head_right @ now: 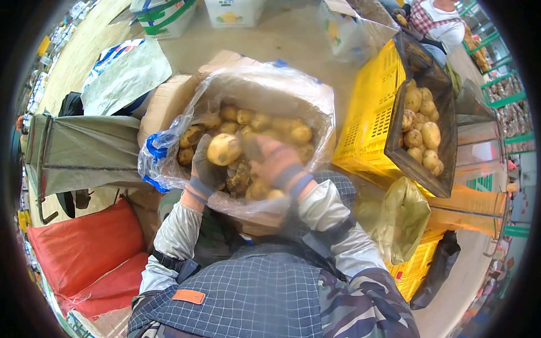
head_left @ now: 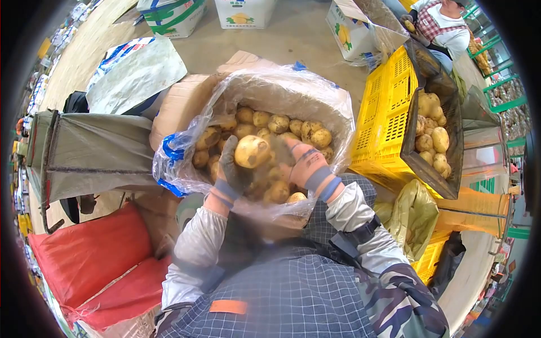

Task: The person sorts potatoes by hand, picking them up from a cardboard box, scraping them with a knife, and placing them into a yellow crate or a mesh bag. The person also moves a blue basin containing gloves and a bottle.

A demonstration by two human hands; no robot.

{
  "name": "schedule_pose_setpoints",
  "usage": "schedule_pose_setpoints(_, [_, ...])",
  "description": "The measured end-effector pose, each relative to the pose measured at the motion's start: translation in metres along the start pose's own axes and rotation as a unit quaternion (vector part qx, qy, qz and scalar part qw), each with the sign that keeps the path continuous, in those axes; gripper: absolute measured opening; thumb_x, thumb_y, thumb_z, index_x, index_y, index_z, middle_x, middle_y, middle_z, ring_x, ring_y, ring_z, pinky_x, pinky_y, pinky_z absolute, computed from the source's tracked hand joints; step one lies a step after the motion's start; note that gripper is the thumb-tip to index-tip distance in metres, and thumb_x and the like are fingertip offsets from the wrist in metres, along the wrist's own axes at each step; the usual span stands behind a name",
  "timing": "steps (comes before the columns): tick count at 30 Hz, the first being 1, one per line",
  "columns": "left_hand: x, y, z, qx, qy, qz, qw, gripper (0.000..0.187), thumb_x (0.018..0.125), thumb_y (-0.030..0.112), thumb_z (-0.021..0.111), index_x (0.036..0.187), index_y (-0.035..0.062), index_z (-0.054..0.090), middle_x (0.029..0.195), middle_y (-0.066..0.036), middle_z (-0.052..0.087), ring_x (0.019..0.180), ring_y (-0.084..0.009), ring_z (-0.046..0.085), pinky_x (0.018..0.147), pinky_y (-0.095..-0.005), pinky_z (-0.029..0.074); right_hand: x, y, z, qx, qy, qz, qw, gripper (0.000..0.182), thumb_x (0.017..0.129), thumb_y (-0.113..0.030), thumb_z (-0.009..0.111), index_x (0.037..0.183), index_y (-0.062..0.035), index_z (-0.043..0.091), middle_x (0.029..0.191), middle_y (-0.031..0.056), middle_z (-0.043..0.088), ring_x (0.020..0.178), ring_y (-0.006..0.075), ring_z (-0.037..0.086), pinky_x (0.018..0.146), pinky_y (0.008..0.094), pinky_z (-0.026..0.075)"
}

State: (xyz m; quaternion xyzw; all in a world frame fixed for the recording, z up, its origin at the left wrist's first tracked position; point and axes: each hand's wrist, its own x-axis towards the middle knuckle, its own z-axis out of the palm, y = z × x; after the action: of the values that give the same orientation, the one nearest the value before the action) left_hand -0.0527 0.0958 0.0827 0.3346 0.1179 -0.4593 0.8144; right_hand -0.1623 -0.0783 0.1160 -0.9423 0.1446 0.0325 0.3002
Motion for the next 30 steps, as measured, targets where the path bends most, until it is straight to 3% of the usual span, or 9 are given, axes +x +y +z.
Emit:
schedule_pose_setpoints(3, [0.002, 0.001, -0.01, 0.029, -0.089, -0.104, 0.99, 0.064, 0.098, 0.06, 0.046, 0.126, 0.0038, 0.061, 0.107, -0.011, 0.071, 0.094, -0.0221, 0.068, 0.071, -0.0311, 0.056, 0.015, 0.027, 0.009, 0.36, 0.0, -0.111, 0.926, 0.065, 0.085, -0.004, 0.07, 0.145, -0.0116, 0.048, 0.125, 0.014, 0.065, 0.106, 0.0253, 0.067, 0.092, 0.0384, 0.054])
schedule_pose_setpoints(6, [0.004, 0.005, -0.018, 0.282, -0.102, -0.104, 0.948, 0.066, 0.1, 0.059, 0.042, 0.129, 0.0026, 0.058, 0.112, -0.011, 0.069, 0.098, -0.0218, 0.068, 0.071, -0.0291, 0.056, 0.022, 0.046, 0.003, 0.611, -0.109, 0.054, 0.782, 0.075, 0.081, 0.002, 0.074, 0.149, -0.0054, 0.042, 0.126, 0.0138, 0.064, 0.112, 0.0224, 0.064, 0.096, 0.0361, 0.052])
schedule_pose_setpoints(7, [0.003, 0.006, -0.018, 0.392, -0.076, -0.079, 0.913, 0.066, 0.101, 0.059, 0.041, 0.13, 0.0021, 0.058, 0.115, -0.011, 0.068, 0.099, -0.0215, 0.068, 0.071, -0.0284, 0.057, 0.012, 0.027, -0.026, 0.647, -0.152, 0.122, 0.737, 0.077, 0.081, -0.001, 0.077, 0.148, 0.0002, 0.039, 0.126, 0.0153, 0.064, 0.115, 0.0243, 0.062, 0.098, 0.0365, 0.051])
schedule_pose_setpoints(10, [0.0, -0.014, -0.002, 0.291, -0.073, 0.108, 0.948, 0.064, 0.104, 0.055, 0.038, 0.137, 0.0025, 0.052, 0.126, -0.011, 0.064, 0.106, -0.0205, 0.066, 0.073, -0.0303, 0.058, 0.004, 0.008, -0.032, 0.649, -0.14, 0.1, 0.741, 0.076, 0.084, -0.01, 0.078, 0.148, -0.0007, 0.039, 0.123, 0.0137, 0.064, 0.111, 0.0241, 0.064, 0.094, 0.0356, 0.052])
schedule_pose_setpoints(12, [-0.006, -0.01, 0.001, 0.244, -0.123, 0.081, 0.959, 0.062, 0.105, 0.053, 0.037, 0.14, 0.0034, 0.049, 0.131, -0.011, 0.06, 0.112, -0.0211, 0.064, 0.079, -0.0334, 0.058, 0.003, 0.007, -0.018, 0.666, -0.122, 0.045, 0.734, 0.072, 0.086, -0.017, 0.078, 0.146, -0.0004, 0.042, 0.121, 0.0128, 0.066, 0.107, 0.0236, 0.065, 0.091, 0.0356, 0.053])
schedule_pose_setpoints(19, [0.001, -0.009, -0.014, -0.006, -0.174, -0.061, 0.983, 0.06, 0.1, 0.051, 0.055, 0.139, 0.0062, 0.052, 0.131, -0.01, 0.062, 0.116, -0.022, 0.061, 0.1, -0.0377, 0.05, 0.009, 0.02, -0.006, 0.161, -0.015, -0.023, 0.987, 0.054, 0.091, -0.037, 0.071, 0.13, -0.0032, 0.056, 0.114, 0.0191, 0.068, 0.106, 0.0308, 0.066, 0.091, 0.041, 0.052])
schedule_pose_setpoints(25, [0.0, -0.011, -0.001, 0.002, -0.094, -0.042, 0.995, 0.057, 0.099, 0.05, 0.059, 0.135, 0.0064, 0.055, 0.126, -0.008, 0.064, 0.112, -0.0218, 0.062, 0.094, -0.0406, 0.054, 0.008, -0.008, -0.027, -0.122, -0.053, 0.031, 0.991, 0.056, 0.089, -0.033, 0.067, 0.138, -0.0082, 0.052, 0.108, 0.0174, 0.071, 0.104, 0.0351, 0.067, 0.087, 0.0427, 0.053])
schedule_pose_setpoints(28, [0.004, -0.018, -0.009, 0.174, -0.067, 0.033, 0.982, 0.066, 0.095, 0.063, 0.054, 0.129, 0.0067, 0.057, 0.118, -0.01, 0.066, 0.101, -0.0235, 0.067, 0.083, -0.0353, 0.057, 0.008, -0.004, -0.008, -0.157, -0.057, 0.005, 0.986, 0.061, 0.089, -0.033, 0.066, 0.142, -0.0106, 0.048, 0.112, 0.0164, 0.07, 0.105, 0.0326, 0.067, 0.088, 0.0414, 0.054])
schedule_pose_setpoints(30, [0.006, -0.016, -0.015, 0.143, -0.047, -0.03, 0.988, 0.069, 0.093, 0.067, 0.055, 0.127, 0.0066, 0.058, 0.115, -0.009, 0.067, 0.098, -0.0222, 0.066, 0.08, -0.0333, 0.056, 0.014, -0.012, -0.011, -0.19, -0.143, 0.031, 0.971, 0.057, 0.092, -0.025, 0.061, 0.145, -0.0107, 0.046, 0.12, 0.0143, 0.067, 0.108, 0.0305, 0.067, 0.089, 0.0416, 0.053])
